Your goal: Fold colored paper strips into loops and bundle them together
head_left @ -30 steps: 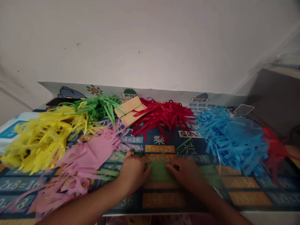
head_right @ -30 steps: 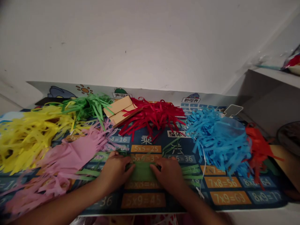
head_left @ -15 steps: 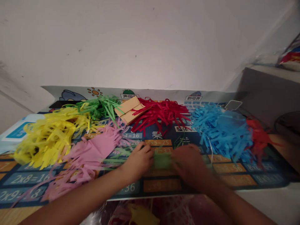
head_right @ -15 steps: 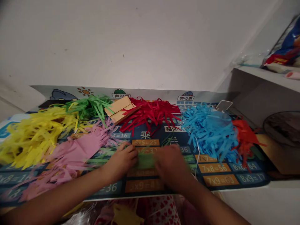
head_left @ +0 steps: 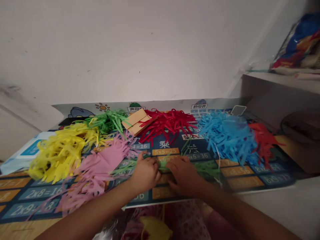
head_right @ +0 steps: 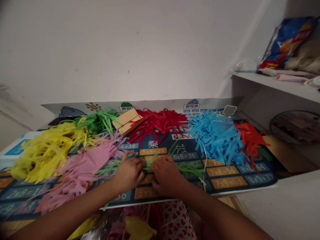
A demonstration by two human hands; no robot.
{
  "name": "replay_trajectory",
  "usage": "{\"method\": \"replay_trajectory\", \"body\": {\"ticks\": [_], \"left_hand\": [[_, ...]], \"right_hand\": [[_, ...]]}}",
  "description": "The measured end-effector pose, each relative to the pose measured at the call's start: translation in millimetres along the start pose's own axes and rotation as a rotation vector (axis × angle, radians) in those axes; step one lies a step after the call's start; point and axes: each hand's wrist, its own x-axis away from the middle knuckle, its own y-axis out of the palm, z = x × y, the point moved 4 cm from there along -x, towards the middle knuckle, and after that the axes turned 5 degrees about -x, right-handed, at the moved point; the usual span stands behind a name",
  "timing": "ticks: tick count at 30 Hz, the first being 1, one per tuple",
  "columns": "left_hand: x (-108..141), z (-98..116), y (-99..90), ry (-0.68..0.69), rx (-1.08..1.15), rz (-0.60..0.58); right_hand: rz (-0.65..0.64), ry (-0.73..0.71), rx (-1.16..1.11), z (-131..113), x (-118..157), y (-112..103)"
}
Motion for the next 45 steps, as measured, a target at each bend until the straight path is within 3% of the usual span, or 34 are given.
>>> {"method": "replay_trajectory", "body": {"ticks": [5, 10, 16, 24, 28, 30, 33, 35, 37, 39, 43, 45], "left_hand": [[12.6, -7.6, -3.4, 0.017, 0.083, 0.053], [12.5, -34.3, 2.7, -0.117, 0.300, 0.030], [2.3, -42.5, 15.5, -0.208, 0.323, 0.018], [-4.4, -45.6, 23.5, -0.219, 0.308, -0.057], [-2.9, -44.5, 24.3, -0.225, 0.275, -0.014], [-1.3, -40.2, 20.3, -0.148, 0.256, 0.053], [0.0, -29.9, 9.8, 0.023, 0.203, 0.126], [-1.5, -23.4, 4.0, 0.075, 0.152, 0.108], [-5.0, -16.9, 0.1, 0.096, 0.090, 0.082], [-9.4, -10.5, -0.9, 0.101, 0.018, 0.081], [-16.8, 0.2, 6.4, 0.127, -0.092, 0.107], [-16.8, 0.9, 9.4, 0.128, -0.110, 0.116]], "right_hand": [[-0.021, 0.017, -0.066, 22.2, 0.2, 10.3], [-0.009, 0.222, -0.207, 51.2, -2.2, 3.3], [0.027, 0.381, -0.171, 51.9, -11.1, 5.4], [-0.020, 0.433, -0.141, 54.2, -14.7, 11.7], [-0.016, 0.452, -0.138, 54.1, -12.5, 10.5], [0.053, 0.403, -0.079, 49.6, -8.6, 4.4], [0.128, 0.109, 0.063, 31.7, -3.9, -1.8], [0.106, -0.111, 0.139, 19.8, -2.7, 0.9], [0.063, -0.238, 0.194, 13.7, -4.4, 4.7], [0.034, -0.268, 0.218, 11.7, -8.8, 4.6], [0.072, -0.120, 0.218, 9.8, -17.3, -6.3], [0.084, -0.138, 0.248, 4.8, -18.1, -7.0]]}}
